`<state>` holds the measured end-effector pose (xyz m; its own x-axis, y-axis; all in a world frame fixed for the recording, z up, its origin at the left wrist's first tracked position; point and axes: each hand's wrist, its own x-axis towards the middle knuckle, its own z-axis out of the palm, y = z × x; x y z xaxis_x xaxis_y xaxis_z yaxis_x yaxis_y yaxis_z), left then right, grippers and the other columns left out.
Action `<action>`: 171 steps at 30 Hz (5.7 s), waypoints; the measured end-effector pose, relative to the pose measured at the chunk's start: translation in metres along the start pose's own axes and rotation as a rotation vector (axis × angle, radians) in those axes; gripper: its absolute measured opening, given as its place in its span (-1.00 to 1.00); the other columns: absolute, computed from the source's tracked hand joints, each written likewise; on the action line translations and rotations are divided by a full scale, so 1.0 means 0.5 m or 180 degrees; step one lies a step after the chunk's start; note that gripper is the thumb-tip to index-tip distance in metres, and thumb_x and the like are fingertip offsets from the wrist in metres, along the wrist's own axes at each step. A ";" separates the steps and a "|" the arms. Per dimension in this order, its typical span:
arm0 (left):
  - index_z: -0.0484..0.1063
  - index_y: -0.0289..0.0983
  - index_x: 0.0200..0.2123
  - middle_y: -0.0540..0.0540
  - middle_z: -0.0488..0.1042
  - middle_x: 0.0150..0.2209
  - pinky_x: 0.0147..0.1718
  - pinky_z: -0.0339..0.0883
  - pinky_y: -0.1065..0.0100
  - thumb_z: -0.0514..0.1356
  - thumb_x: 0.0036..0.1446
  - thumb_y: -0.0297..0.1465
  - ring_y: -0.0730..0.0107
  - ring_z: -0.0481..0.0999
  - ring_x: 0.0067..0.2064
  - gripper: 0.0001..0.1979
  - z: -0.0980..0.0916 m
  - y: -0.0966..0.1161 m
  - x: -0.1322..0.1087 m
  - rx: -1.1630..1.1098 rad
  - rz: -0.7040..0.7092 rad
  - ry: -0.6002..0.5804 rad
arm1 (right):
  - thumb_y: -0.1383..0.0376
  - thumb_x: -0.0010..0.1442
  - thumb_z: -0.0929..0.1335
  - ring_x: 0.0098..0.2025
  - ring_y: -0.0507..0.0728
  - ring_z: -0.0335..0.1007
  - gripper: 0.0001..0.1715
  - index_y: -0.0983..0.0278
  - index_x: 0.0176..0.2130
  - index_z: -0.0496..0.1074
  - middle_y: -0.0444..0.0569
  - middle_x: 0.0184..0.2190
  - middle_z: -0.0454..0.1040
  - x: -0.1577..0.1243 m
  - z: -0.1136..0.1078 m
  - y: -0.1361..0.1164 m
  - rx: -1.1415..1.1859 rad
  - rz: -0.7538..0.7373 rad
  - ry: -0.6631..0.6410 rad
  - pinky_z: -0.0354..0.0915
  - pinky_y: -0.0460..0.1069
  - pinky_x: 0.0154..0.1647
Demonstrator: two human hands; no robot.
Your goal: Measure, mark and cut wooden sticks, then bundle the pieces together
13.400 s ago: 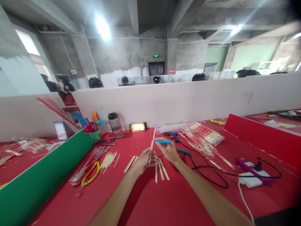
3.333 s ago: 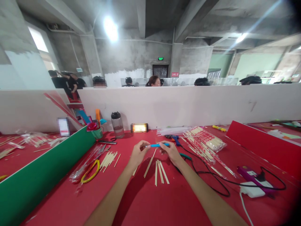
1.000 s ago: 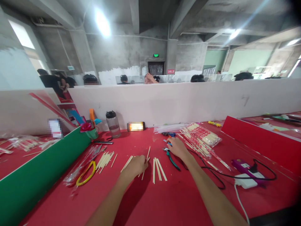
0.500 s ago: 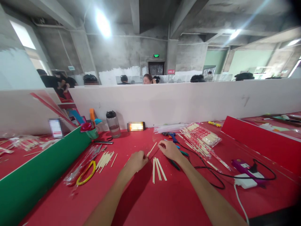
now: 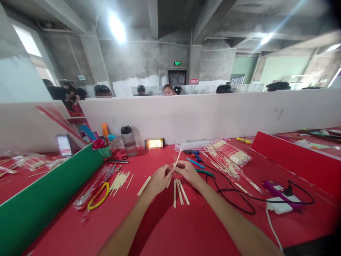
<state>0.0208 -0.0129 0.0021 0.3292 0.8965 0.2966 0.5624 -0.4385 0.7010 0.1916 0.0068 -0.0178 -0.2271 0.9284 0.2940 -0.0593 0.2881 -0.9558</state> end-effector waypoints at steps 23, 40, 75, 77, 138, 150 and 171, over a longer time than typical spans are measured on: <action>0.51 -0.32 -0.35 -0.07 0.54 -0.40 -0.36 0.27 0.41 0.11 0.19 -0.23 0.37 0.45 -0.38 -0.71 0.017 -0.031 0.014 -0.0685 0.0102 -0.0017 | 0.19 -0.03 0.48 -0.36 0.11 0.47 -0.76 0.30 -0.37 0.53 -0.08 -0.45 0.54 0.002 -0.010 -0.005 0.0165 0.0022 0.0121 0.39 0.03 -0.21; 0.41 -0.28 0.08 -0.22 0.53 -0.05 -0.02 0.39 0.20 0.23 0.13 -0.30 0.21 0.53 -0.06 -0.56 0.000 -0.025 0.007 -0.1586 0.0223 -0.0789 | 0.15 -0.18 0.56 -0.40 0.08 0.44 -0.62 0.30 -0.35 0.57 -0.07 -0.42 0.55 0.018 -0.072 -0.017 0.0585 0.0395 0.0964 0.39 -0.04 -0.32; 0.61 -0.32 -0.25 -0.17 0.62 -0.25 -0.11 0.39 0.26 0.28 0.04 -0.24 0.21 0.57 -0.19 -0.71 -0.001 -0.034 0.009 -0.1085 0.0178 -0.0682 | 0.12 -0.22 0.58 -0.44 0.05 0.43 -0.58 0.30 -0.37 0.55 -0.10 -0.46 0.53 0.013 -0.065 -0.025 0.0728 0.0446 0.0868 0.33 -0.08 -0.40; 0.61 -0.31 -0.27 -0.17 0.62 -0.27 -0.12 0.39 0.26 0.28 0.04 -0.24 0.21 0.57 -0.20 -0.73 0.000 -0.036 0.010 -0.1067 0.0175 -0.0682 | 0.13 -0.21 0.58 -0.46 0.05 0.42 -0.59 0.30 -0.36 0.56 -0.11 -0.47 0.53 0.013 -0.064 -0.023 0.0718 0.0465 0.0866 0.32 -0.08 -0.41; 0.27 -0.25 -0.36 -0.02 0.51 -0.48 -0.44 0.35 0.37 0.22 0.05 -0.04 0.35 0.52 -0.45 -0.61 0.020 -0.040 0.020 -0.1812 -0.0527 -0.0206 | 0.12 -0.11 0.54 -0.43 0.08 0.42 -0.66 0.28 -0.37 0.53 -0.07 -0.43 0.54 0.004 -0.004 0.005 0.0469 0.0292 0.0590 0.37 -0.05 -0.40; 0.52 -0.31 -0.34 -0.11 0.56 -0.38 -0.36 0.22 0.39 0.19 0.08 -0.28 0.30 0.49 -0.33 -0.79 -0.017 -0.073 0.015 0.0779 -0.0658 -0.0288 | 0.13 -0.13 0.54 -0.44 0.05 0.41 -0.60 0.30 -0.29 0.55 -0.08 -0.43 0.51 0.003 -0.007 0.005 0.0427 0.0452 0.0493 0.35 -0.08 -0.43; 0.28 -0.14 0.22 -0.21 0.28 0.22 0.00 0.36 0.23 0.08 0.25 -0.38 0.21 0.43 0.05 -0.54 -0.011 -0.017 -0.001 -0.0571 0.0844 -0.0263 | 0.21 -0.06 0.47 -0.49 0.02 0.34 -0.75 0.30 -0.36 0.49 -0.13 -0.48 0.48 -0.001 -0.007 0.001 0.0204 0.0294 -0.0001 0.27 -0.09 -0.48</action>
<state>0.0116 -0.0092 -0.0005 0.5108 0.7411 0.4357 0.3087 -0.6311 0.7116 0.1952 0.0073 -0.0184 -0.2348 0.9503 0.2046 -0.1002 0.1857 -0.9775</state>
